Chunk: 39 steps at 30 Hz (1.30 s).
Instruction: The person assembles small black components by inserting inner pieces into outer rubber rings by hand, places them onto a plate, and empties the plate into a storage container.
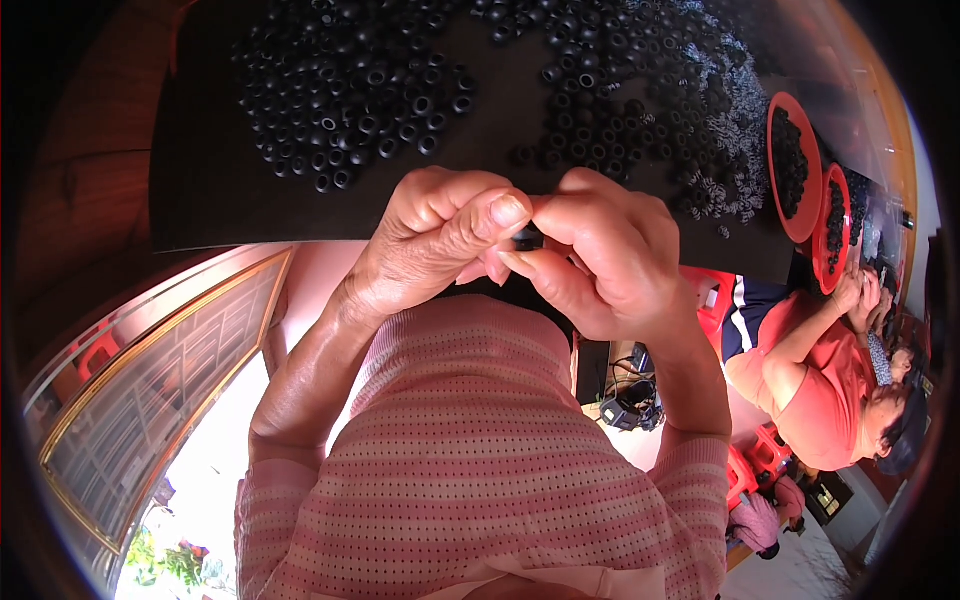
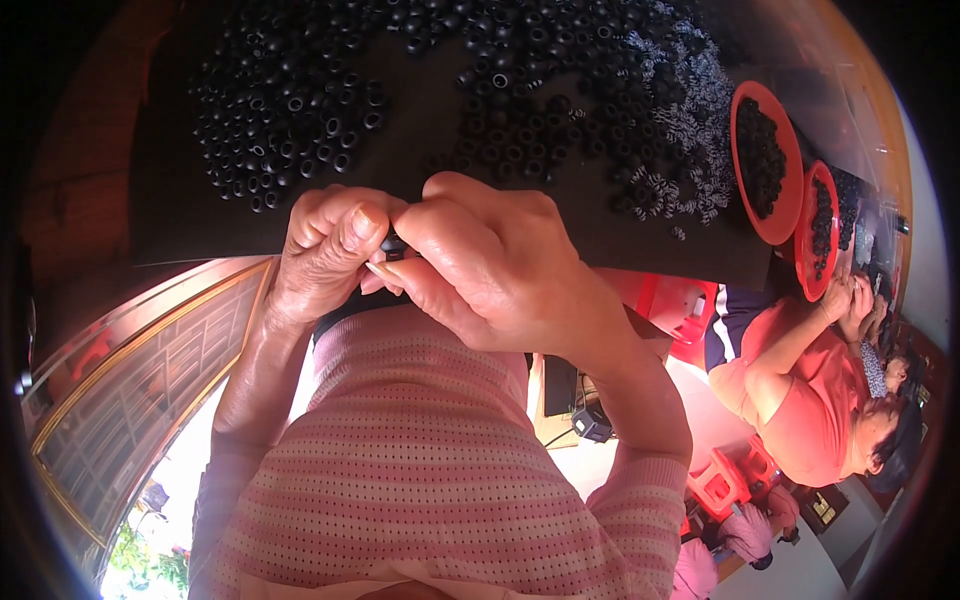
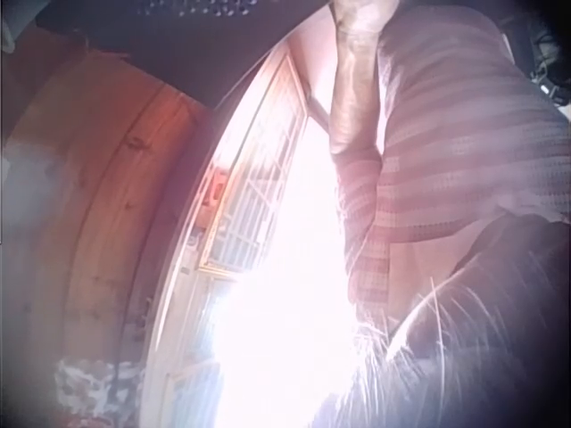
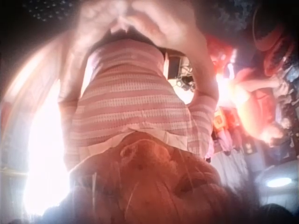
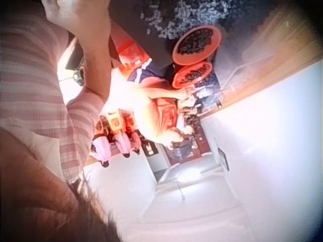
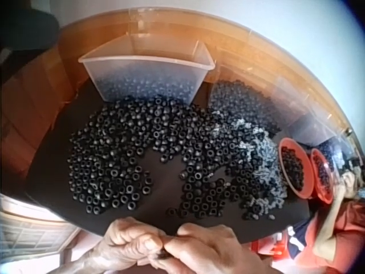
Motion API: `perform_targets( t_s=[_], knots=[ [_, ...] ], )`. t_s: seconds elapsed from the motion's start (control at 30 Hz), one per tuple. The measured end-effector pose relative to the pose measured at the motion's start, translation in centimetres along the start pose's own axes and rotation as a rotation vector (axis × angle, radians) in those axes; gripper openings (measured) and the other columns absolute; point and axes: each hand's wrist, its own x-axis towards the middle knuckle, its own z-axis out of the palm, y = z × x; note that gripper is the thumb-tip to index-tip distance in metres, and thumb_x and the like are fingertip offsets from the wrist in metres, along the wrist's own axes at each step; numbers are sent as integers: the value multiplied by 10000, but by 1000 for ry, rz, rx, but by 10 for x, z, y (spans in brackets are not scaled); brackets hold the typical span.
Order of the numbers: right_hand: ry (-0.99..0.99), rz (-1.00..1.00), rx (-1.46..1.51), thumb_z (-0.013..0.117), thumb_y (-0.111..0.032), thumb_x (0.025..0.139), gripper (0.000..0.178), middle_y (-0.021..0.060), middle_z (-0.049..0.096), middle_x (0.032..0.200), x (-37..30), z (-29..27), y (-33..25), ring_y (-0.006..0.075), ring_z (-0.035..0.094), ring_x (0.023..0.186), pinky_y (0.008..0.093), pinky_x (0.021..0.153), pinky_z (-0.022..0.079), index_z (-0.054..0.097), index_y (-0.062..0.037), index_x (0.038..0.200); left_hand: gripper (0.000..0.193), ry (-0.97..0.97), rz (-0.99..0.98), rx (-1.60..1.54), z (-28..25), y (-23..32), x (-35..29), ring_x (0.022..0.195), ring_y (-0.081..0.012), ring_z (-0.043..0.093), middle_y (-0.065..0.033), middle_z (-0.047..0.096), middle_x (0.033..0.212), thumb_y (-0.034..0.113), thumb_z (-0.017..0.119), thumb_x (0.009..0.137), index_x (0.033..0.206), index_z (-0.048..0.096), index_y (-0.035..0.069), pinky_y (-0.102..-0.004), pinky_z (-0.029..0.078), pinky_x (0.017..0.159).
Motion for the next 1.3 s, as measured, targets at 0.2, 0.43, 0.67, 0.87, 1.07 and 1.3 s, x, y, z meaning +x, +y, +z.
perform_targets(
  t_s=[0.2,0.43,0.67,0.87,1.07,1.3],
  knots=[
    [50,-59,-44,737,-67,778,194,68,516,621,0,6,4,151,467,453,278,390,346,607,12,899,390,23,-52,-11,2,-1,0,468,-40,454,-26,576,589,343,539,966,774,618,14,-200,330,404],
    [103,-78,-149,807,-97,686,296,61,530,625,-13,-5,8,161,520,464,280,392,377,615,-28,899,441,-16,50,139,11,0,2,503,-64,461,-35,558,640,340,471,997,721,573,12,-209,346,446],
    [583,448,-566,712,-120,826,143,20,572,734,-58,-123,34,77,504,605,230,555,418,642,-16,893,492,-12,67,135,8,1,4,454,-53,394,-40,534,621,332,432,1012,653,552,17,-216,318,434],
    [415,693,-1010,681,-265,838,327,114,638,781,-92,-229,83,192,610,693,319,661,477,653,7,1018,459,10,73,216,12,2,2,461,-48,404,-36,545,637,318,462,1002,668,561,19,-210,315,435],
    [465,676,-1101,645,-289,869,335,115,640,784,-139,-245,94,183,614,702,310,655,474,649,-5,1046,383,-153,-71,-18,7,40,-25,512,-109,464,-44,567,686,283,476,977,714,565,20,-248,356,463],
    [757,833,-901,617,-331,887,369,85,615,681,-209,-259,83,165,588,632,309,615,462,654,30,952,227,-1221,-2232,-1247,-16,115,-75,666,-161,591,-54,602,762,253,554,901,846,565,33,-275,455,560]
  ],
)
